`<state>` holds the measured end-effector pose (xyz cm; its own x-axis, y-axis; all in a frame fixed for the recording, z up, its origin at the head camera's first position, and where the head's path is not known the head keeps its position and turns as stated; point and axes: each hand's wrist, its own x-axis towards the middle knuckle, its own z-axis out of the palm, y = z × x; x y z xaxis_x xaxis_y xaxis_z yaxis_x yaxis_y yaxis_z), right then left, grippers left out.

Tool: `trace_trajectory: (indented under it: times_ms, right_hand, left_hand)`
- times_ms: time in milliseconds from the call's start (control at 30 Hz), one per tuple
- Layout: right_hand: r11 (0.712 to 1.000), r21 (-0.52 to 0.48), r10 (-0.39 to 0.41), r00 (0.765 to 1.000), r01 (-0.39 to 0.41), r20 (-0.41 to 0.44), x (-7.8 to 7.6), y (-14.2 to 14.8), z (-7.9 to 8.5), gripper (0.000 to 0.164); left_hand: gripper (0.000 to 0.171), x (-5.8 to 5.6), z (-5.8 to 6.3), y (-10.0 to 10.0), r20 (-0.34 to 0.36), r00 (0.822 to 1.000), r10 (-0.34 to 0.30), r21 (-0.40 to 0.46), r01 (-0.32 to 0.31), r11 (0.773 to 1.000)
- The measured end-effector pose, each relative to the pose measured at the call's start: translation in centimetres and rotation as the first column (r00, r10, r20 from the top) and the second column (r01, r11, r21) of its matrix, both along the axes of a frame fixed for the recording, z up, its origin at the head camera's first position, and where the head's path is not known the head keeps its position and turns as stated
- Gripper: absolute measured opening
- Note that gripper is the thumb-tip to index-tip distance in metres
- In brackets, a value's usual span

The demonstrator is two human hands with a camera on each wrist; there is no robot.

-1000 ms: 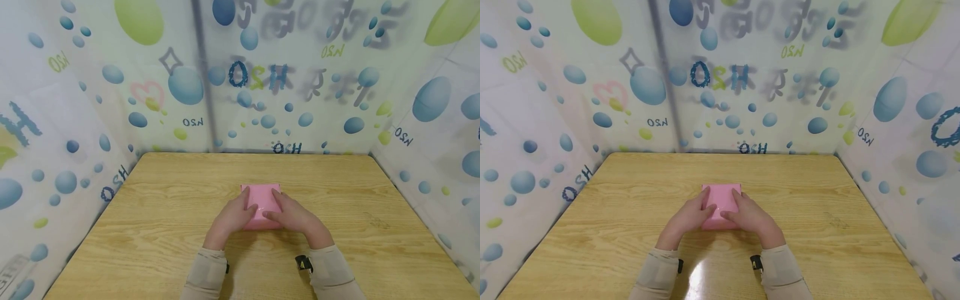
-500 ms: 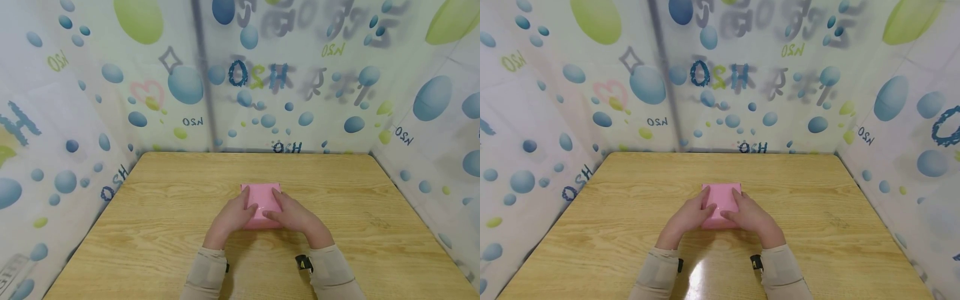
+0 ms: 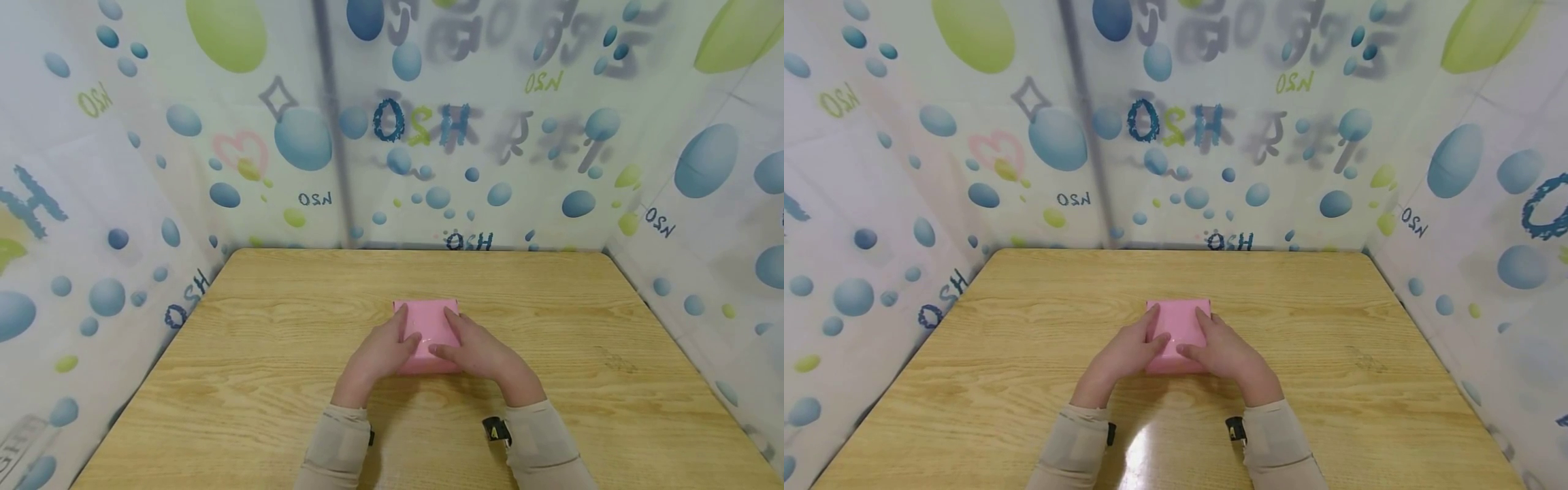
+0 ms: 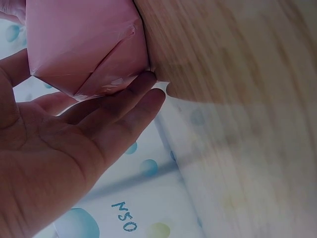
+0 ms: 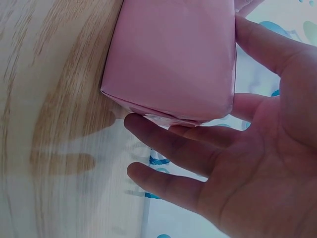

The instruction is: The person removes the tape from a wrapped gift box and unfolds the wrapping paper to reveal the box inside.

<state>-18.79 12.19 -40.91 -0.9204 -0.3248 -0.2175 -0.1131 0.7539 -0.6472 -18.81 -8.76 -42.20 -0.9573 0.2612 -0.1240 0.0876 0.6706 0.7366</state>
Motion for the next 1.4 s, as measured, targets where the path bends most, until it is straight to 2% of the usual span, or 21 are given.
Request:
trace_trajectory:
  times_ms: [833,1400]
  right_hand:
    - [1.0,-0.016,-0.006,1.0,0.006,0.0,0.23,0.11,-0.39,0.088]
    - [1.0,-0.021,-0.004,1.0,0.004,-0.006,0.41,0.18,-0.41,0.087]
  left_hand:
    - [0.072,0.11,-0.27,-0.02,-0.023,1.0,-0.005,-0.009,0.004,1.0]
    - [0.072,0.24,-0.3,0.18,-0.032,0.999,-0.005,-0.05,0.003,0.999]
